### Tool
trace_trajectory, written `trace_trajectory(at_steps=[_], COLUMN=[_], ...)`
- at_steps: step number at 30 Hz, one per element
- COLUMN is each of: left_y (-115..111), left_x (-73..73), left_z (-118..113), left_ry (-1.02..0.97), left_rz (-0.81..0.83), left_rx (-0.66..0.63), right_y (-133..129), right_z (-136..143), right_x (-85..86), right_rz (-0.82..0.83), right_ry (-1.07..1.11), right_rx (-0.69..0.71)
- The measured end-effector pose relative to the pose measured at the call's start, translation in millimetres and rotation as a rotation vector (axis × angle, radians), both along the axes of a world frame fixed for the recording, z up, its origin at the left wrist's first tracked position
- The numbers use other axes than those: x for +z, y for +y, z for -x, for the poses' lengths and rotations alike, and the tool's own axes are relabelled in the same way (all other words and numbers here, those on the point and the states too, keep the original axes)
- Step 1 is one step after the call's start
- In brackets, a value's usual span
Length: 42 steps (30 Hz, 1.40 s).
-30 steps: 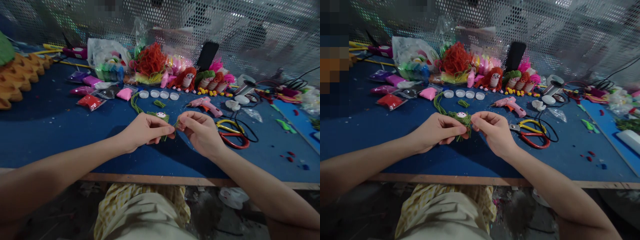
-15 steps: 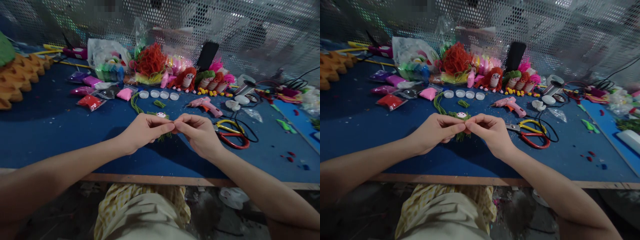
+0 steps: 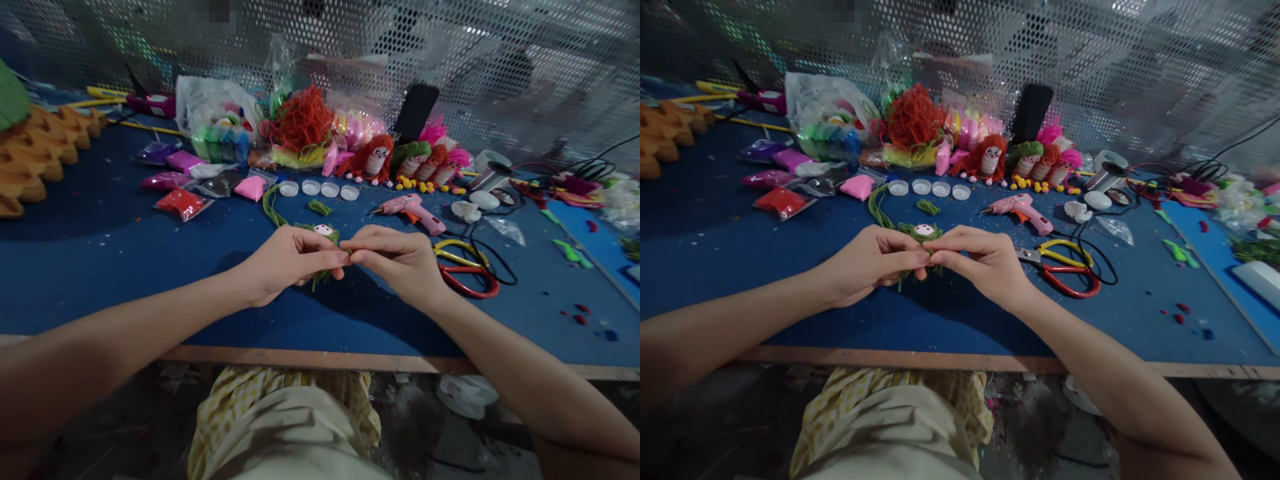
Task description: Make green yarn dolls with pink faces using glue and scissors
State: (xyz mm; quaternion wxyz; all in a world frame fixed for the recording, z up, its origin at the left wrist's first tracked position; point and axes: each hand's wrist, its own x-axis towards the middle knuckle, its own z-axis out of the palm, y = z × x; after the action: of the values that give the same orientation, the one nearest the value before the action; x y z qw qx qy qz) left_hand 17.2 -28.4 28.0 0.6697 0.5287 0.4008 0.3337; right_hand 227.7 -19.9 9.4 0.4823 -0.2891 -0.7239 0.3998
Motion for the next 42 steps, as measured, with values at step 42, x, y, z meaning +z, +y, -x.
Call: trace_trajectory(at_steps=[42], left_y=[4.5], left_x=[1.4], left_z=[8.3], left_ry=[0.414], left_rz=[-0.555], left_rx=[0.133], right_y=[-4.2], right_z=[2.5], right_x=[-2.7], right_rz=[-0.117], right_ry=[-0.234], right_rx=[-0.283])
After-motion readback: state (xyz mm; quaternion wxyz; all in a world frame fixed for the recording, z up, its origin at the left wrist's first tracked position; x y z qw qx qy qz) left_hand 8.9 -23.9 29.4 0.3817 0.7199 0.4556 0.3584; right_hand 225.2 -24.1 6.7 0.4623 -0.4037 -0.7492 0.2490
